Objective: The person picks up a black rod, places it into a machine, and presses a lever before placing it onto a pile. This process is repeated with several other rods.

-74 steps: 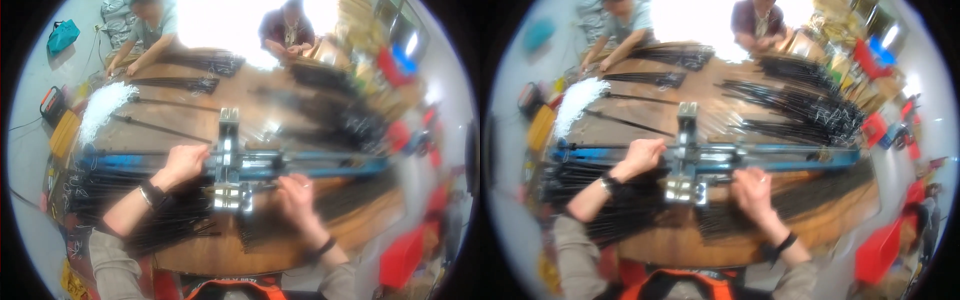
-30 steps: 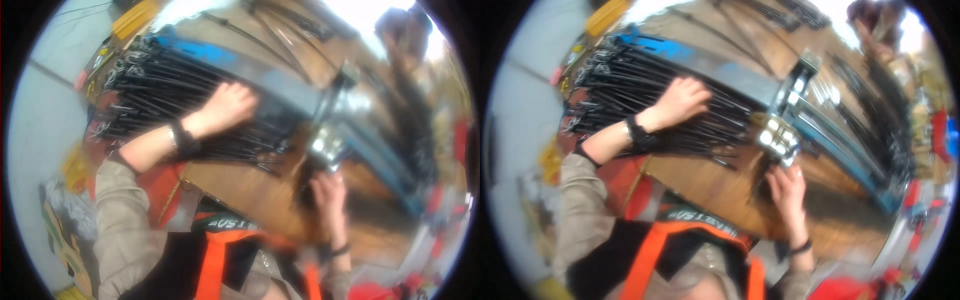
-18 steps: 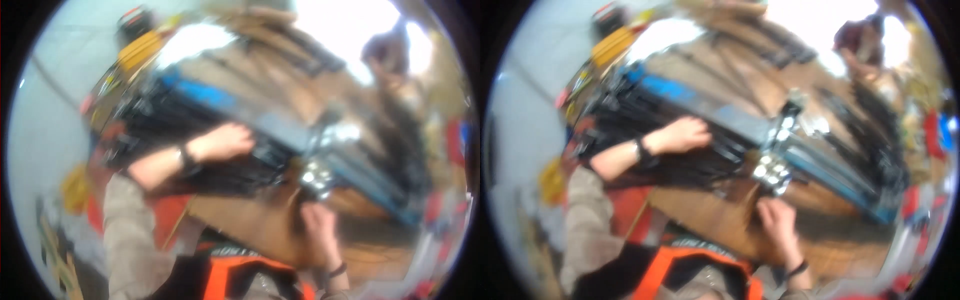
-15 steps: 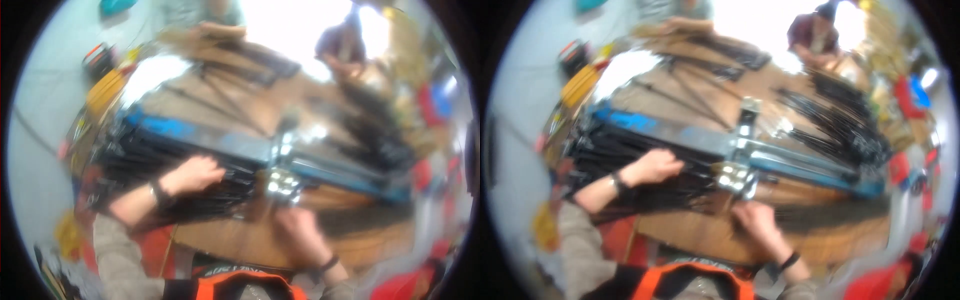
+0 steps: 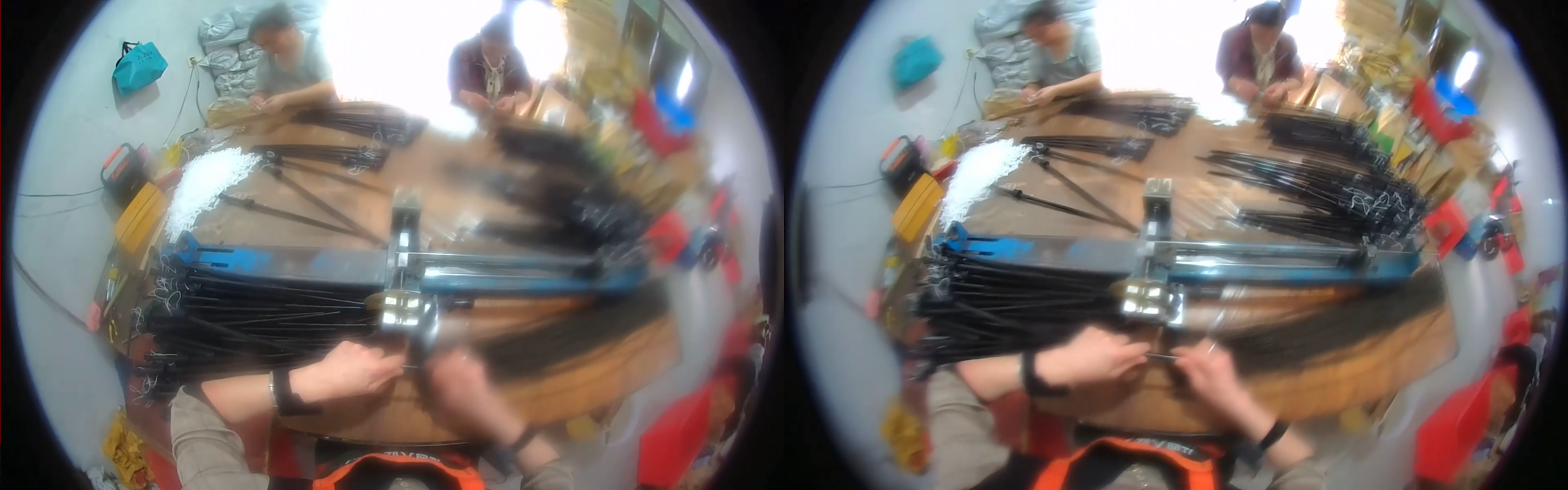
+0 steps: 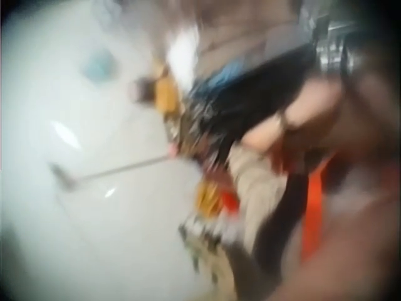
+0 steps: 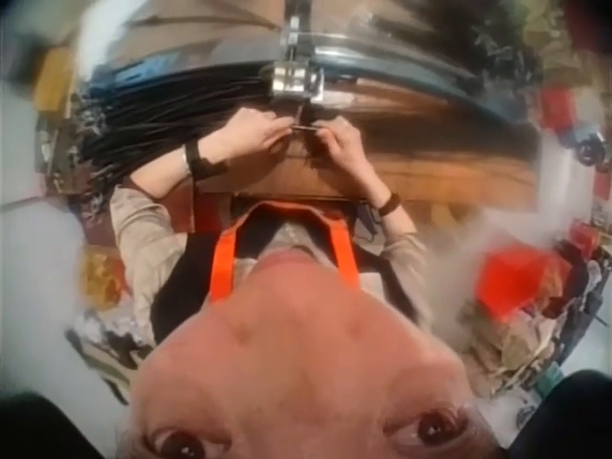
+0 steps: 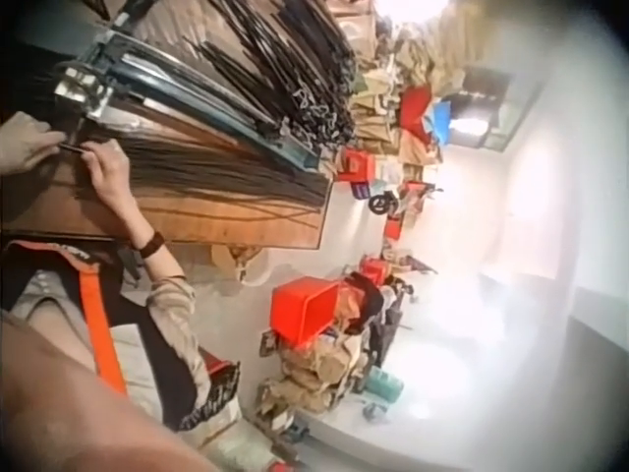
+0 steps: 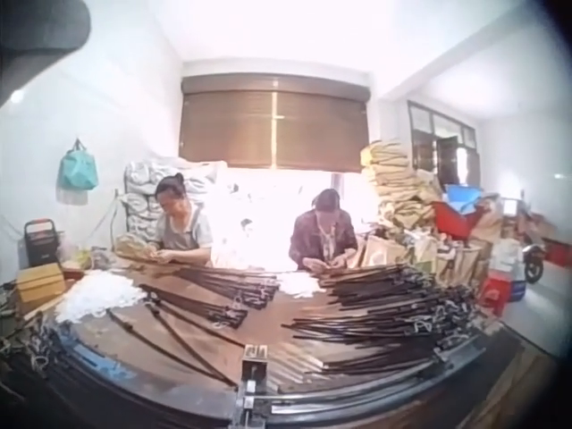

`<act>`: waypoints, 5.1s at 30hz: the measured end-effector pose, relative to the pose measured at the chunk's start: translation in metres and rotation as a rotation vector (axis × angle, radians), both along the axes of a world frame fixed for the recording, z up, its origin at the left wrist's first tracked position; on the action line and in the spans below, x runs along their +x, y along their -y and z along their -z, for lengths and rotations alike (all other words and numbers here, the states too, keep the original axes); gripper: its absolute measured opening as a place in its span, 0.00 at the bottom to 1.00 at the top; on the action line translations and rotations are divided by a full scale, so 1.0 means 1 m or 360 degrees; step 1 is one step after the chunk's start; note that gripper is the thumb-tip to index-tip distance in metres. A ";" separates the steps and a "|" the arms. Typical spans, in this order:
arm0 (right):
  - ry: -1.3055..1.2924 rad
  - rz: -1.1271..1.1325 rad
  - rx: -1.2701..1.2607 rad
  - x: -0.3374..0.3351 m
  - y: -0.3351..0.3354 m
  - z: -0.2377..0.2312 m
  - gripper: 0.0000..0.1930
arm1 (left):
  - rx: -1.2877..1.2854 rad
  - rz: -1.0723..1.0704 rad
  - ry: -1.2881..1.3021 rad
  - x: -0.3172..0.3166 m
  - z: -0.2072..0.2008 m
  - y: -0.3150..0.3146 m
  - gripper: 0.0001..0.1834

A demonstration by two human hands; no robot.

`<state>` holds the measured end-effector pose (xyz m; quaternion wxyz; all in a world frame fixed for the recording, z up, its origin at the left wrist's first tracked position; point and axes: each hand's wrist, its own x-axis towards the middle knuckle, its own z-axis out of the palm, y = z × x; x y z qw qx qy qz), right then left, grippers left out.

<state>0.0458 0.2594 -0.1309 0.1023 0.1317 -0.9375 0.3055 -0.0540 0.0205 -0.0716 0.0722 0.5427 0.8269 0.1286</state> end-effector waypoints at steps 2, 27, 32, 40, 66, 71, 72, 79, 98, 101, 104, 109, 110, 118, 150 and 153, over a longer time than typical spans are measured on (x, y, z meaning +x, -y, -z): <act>-0.0034 -0.0025 0.0091 0.004 -0.002 0.000 0.11 | -0.0227 -0.0029 0.0039 0.006 -0.006 -0.005 0.13; -0.1067 0.0366 0.0165 0.003 -0.218 -0.025 0.21 | 0.0257 0.0583 -0.0728 -0.054 -0.067 -0.191 0.26; -0.0943 0.1284 0.0280 -0.002 -0.250 0.016 0.25 | 0.0159 0.0527 -0.0441 -0.070 -0.065 -0.184 0.23; -0.0994 0.0423 -0.0411 -0.005 -0.151 -0.032 0.23 | 0.0051 0.0277 -0.0744 -0.064 -0.087 -0.139 0.23; -0.0204 0.0016 -0.1011 -0.190 -0.007 -0.075 0.09 | 0.0828 -0.0602 -0.0821 -0.109 -0.140 0.072 0.13; -0.0309 -0.0088 -0.0708 -0.205 0.010 -0.074 0.07 | 0.0665 -0.0849 -0.0719 -0.092 -0.119 0.124 0.12; -0.0299 -0.0094 -0.0702 -0.207 0.012 -0.074 0.07 | 0.0668 -0.0859 -0.0711 -0.092 -0.113 0.130 0.12; -0.0361 -0.0290 -0.0340 -0.227 0.020 -0.076 0.08 | 0.0719 -0.0979 -0.0526 -0.097 -0.100 0.130 0.12; -0.0952 0.0138 0.0843 -0.171 -0.115 -0.048 0.03 | 0.0374 -0.0965 -0.0612 -0.122 -0.079 0.152 0.15; -0.0818 0.0376 0.1098 -0.134 -0.191 -0.058 0.03 | 0.0228 -0.0698 -0.0621 -0.136 -0.058 0.129 0.17; -0.0857 0.0588 0.1025 -0.107 -0.247 -0.043 0.05 | 0.0366 -0.0338 -0.0451 -0.154 -0.030 0.040 0.16; -0.0670 0.0639 0.0985 -0.092 -0.294 -0.013 0.08 | 0.0177 -0.0396 -0.0363 -0.164 -0.015 -0.018 0.08; -0.0717 0.0651 0.0930 -0.094 -0.289 -0.009 0.07 | 0.0066 -0.0416 -0.0325 -0.163 -0.016 -0.017 0.11; -0.0770 0.0718 0.0867 -0.100 -0.276 -0.001 0.08 | 0.0514 -0.0563 -0.0198 -0.165 0.011 -0.016 0.13; -0.0723 0.0291 0.0155 -0.063 -0.090 -0.007 0.13 | 0.0112 -0.0659 -0.0152 -0.161 -0.001 -0.029 0.12; -0.0923 0.0235 0.0285 -0.069 -0.090 0.001 0.11 | -0.0025 -0.0733 -0.0108 -0.154 -0.017 -0.036 0.11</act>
